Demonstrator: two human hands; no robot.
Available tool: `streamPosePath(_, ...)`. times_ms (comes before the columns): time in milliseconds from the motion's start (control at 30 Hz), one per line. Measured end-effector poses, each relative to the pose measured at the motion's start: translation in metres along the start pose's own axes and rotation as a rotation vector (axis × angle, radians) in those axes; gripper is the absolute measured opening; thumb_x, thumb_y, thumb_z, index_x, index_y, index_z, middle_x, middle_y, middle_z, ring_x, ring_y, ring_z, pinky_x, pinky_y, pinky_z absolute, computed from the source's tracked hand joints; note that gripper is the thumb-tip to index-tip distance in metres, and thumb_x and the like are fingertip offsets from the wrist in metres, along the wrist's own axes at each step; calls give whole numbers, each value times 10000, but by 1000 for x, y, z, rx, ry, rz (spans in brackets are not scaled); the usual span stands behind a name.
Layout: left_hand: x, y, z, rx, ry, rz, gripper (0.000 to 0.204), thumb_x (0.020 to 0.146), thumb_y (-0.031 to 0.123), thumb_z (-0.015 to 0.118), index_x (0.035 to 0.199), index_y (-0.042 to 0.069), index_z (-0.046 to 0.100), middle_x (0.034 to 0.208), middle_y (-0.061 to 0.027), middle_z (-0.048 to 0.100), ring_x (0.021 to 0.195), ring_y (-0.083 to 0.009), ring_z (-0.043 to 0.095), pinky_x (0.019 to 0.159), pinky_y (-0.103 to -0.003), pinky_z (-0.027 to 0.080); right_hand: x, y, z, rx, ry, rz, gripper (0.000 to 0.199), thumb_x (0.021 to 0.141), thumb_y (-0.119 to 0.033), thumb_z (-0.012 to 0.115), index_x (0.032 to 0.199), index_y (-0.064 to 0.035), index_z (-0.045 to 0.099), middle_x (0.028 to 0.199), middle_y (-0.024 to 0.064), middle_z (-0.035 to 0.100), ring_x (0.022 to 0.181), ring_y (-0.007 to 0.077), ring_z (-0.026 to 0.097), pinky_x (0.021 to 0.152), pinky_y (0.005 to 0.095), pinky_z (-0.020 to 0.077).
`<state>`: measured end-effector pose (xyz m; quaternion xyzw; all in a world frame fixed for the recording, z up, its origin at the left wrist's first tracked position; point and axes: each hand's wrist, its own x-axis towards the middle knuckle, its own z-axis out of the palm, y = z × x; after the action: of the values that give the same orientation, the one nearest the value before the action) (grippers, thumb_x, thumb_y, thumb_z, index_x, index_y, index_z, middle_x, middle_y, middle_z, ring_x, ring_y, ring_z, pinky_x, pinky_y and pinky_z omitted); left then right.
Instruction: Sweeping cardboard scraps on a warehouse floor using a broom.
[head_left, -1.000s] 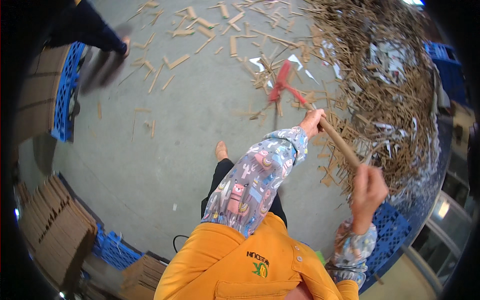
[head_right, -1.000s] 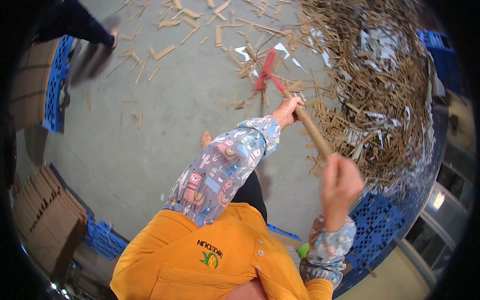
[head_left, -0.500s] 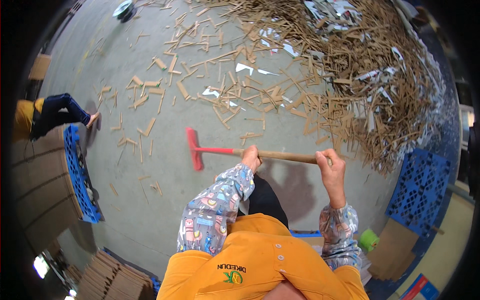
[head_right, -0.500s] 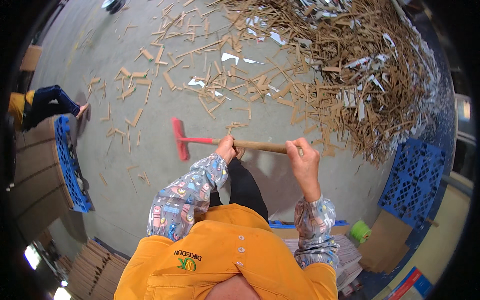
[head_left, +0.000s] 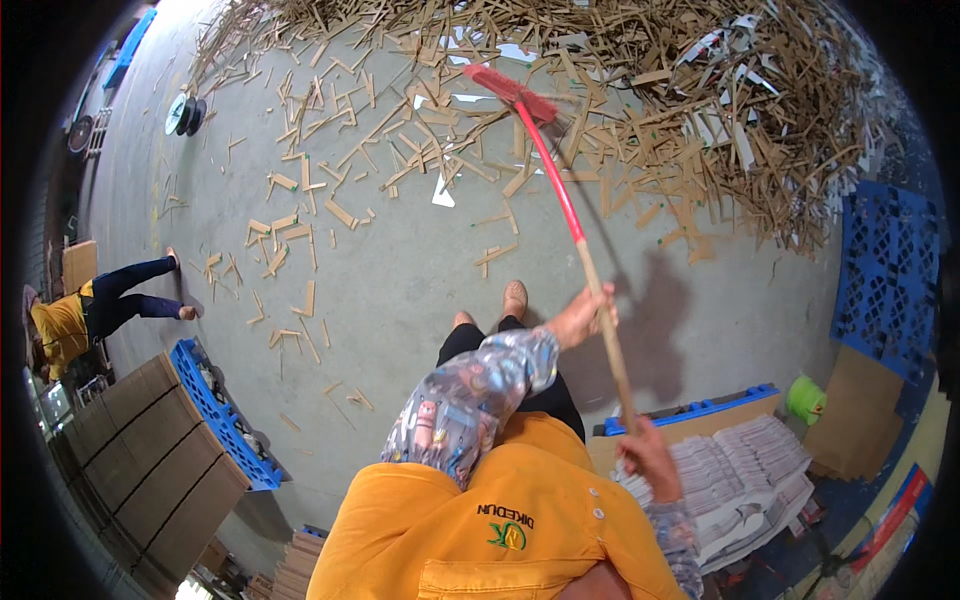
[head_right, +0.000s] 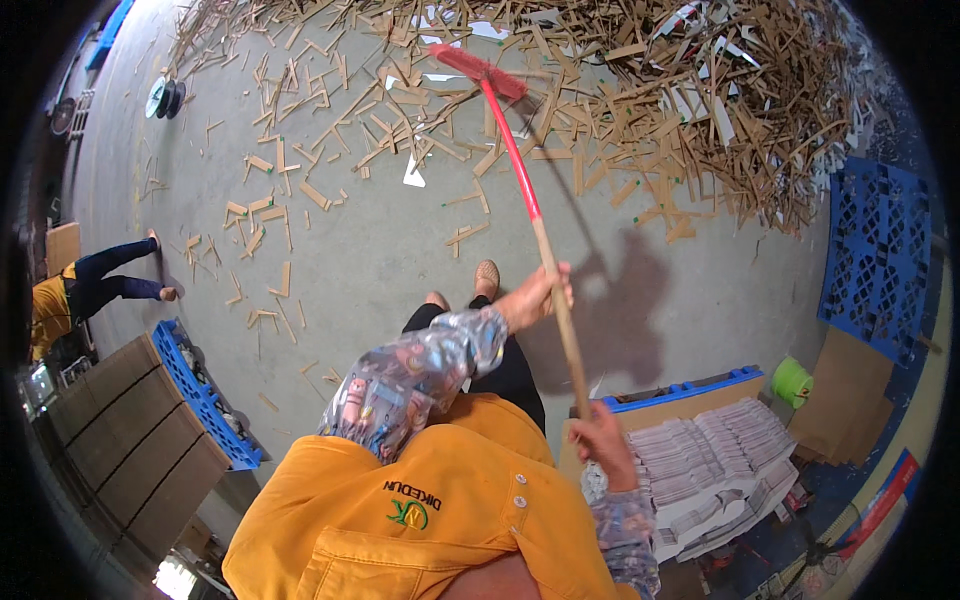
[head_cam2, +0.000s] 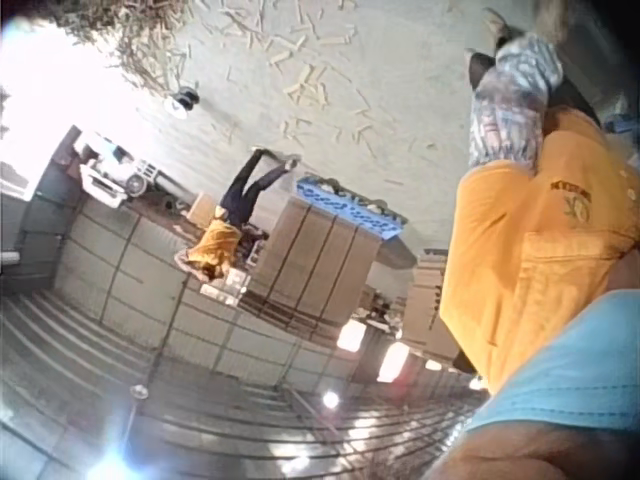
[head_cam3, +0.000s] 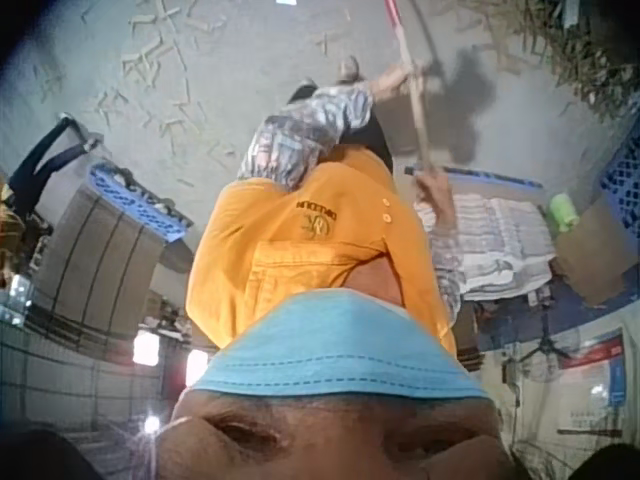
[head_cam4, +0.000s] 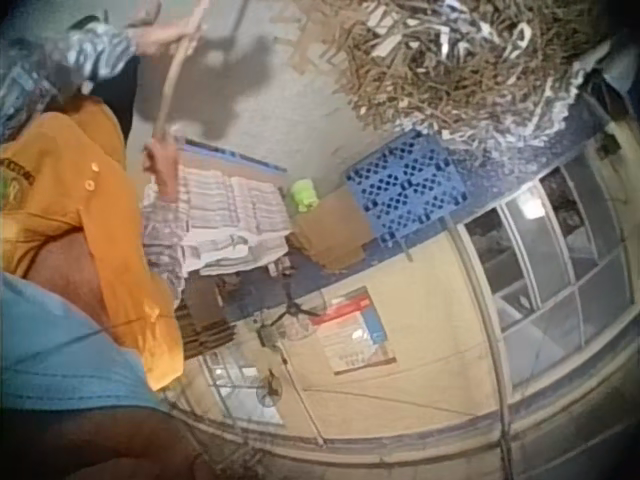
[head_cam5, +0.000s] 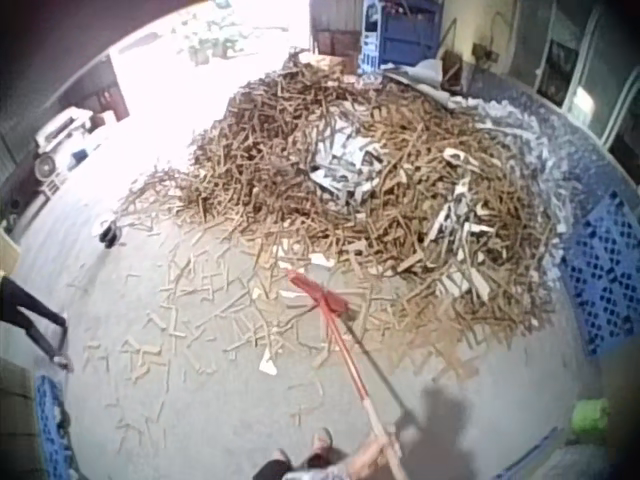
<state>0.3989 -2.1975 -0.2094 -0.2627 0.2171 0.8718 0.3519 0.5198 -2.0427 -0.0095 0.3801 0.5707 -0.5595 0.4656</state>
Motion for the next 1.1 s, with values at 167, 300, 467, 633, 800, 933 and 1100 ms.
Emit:
streamPosePath(167,-46,-40,-66,589,87,-264,302,757,194,542,955,21,393,641,-36,466,488,-111,443,414,-238,352,29,166,-1,-725,450,-243,279,708,-263,599,774,-11,496,575,161,527,482,311,521,451,388,406)
streamPosePath(300,-61,-25,-161,814,387,-160,310,771,136,524,1006,6,370,675,-59,468,528,-131,469,452,-247,392,-44,270,-46,-1021,452,-20,302,687,-305,612,792,-44,502,588,162,548,556,349,548,490,420,418)
streamPosePath(467,-93,47,-198,727,617,-140,281,763,97,497,1006,24,376,691,-68,483,532,-135,471,463,-256,398,-57,266,-35,-1103,499,153,238,676,-264,611,780,-74,513,579,146,557,583,335,562,505,426,426)
streamPosePath(633,-128,113,-221,645,725,-63,276,777,142,465,1020,19,417,729,-72,522,609,-145,510,543,-255,421,77,184,12,-1092,516,-134,226,710,-248,587,770,-48,504,667,167,556,621,360,543,524,435,413)
streamPosePath(800,-152,166,-242,580,815,-23,263,765,117,478,1008,29,429,694,-54,524,577,-130,507,502,-242,404,322,-115,178,-780,383,-741,386,732,-358,586,693,15,494,600,142,507,515,225,473,455,370,351)
streamPosePath(933,-175,214,-258,511,802,126,261,784,147,456,1021,45,420,748,-61,529,650,-137,518,572,-260,426,353,-311,290,-302,16,-444,411,768,-362,506,579,2,482,460,69,443,432,204,464,406,345,344)
streamPosePath(1100,-202,244,-275,480,873,109,263,779,147,440,1018,39,420,746,-63,531,638,-140,522,574,-260,428,333,-167,258,-612,183,-616,357,812,-343,469,628,-37,453,470,12,368,418,133,358,395,322,290)
